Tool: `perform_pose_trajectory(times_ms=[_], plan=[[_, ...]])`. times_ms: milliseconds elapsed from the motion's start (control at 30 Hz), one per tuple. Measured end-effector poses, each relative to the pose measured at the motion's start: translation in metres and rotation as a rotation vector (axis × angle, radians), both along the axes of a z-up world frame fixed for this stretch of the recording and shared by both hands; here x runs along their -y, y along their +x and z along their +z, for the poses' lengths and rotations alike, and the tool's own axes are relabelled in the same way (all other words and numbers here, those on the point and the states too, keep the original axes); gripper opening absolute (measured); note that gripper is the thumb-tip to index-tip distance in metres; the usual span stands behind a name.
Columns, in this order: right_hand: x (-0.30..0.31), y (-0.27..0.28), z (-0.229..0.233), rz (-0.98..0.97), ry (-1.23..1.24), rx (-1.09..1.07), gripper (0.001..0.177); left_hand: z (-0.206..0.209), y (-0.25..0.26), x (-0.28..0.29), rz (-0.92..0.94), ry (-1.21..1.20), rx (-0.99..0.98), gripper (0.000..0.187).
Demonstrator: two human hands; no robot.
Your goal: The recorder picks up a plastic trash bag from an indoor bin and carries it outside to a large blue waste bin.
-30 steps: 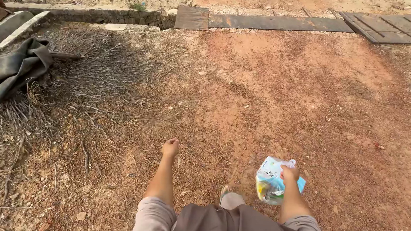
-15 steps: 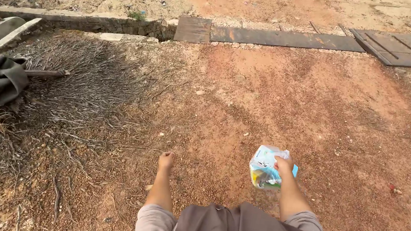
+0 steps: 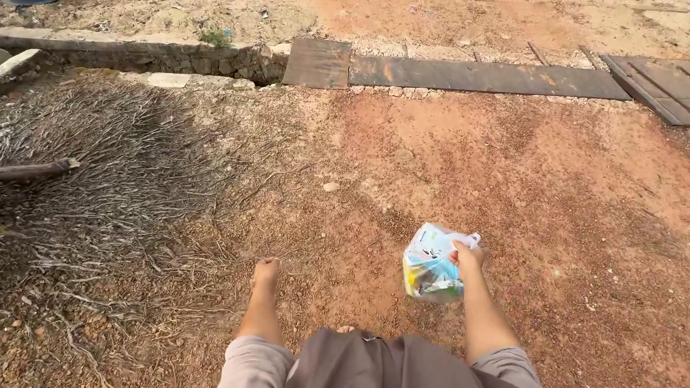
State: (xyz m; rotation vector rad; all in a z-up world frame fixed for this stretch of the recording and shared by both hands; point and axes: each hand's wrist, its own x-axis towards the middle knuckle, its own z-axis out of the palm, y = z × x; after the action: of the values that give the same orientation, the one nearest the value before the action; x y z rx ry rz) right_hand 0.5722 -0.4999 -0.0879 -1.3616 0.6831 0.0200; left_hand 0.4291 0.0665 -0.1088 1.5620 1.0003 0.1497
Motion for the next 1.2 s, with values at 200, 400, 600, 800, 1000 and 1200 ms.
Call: perform_pose_trajectory(times_ms=[200, 400, 600, 800, 1000, 1200], plan=[[0.027, 0.069, -0.044, -0.062, -0.164, -0.096, 0.026, 0.021, 0.141, -0.003, -0.084, 0.038, -0.133, 0.033], [0.070, 0.125, -0.065, -0.160, -0.260, -0.132, 0.028, 0.096, 0.236, 0.034, -0.181, -0.046, -0.225, 0.030], [0.104, 0.231, -0.111, -0.174, -0.299, -0.186, 0.029, -0.024, 0.366, 0.035, -0.193, -0.197, 0.193, 0.036], [0.087, 0.364, -0.107, -0.091, -0.227, -0.150, 0.031, -0.001, 0.431, 0.052, -0.173, 0.004, -0.092, 0.032], [0.022, 0.494, -0.010, -0.028, -0.034, 0.011, 0.026, -0.047, 0.482, 0.031, -0.079, -0.011, -0.086, 0.033], [-0.023, 0.627, -0.002, 0.032, 0.104, 0.084, 0.023, -0.071, 0.538, -0.013, 0.017, -0.127, -0.016, 0.029]])
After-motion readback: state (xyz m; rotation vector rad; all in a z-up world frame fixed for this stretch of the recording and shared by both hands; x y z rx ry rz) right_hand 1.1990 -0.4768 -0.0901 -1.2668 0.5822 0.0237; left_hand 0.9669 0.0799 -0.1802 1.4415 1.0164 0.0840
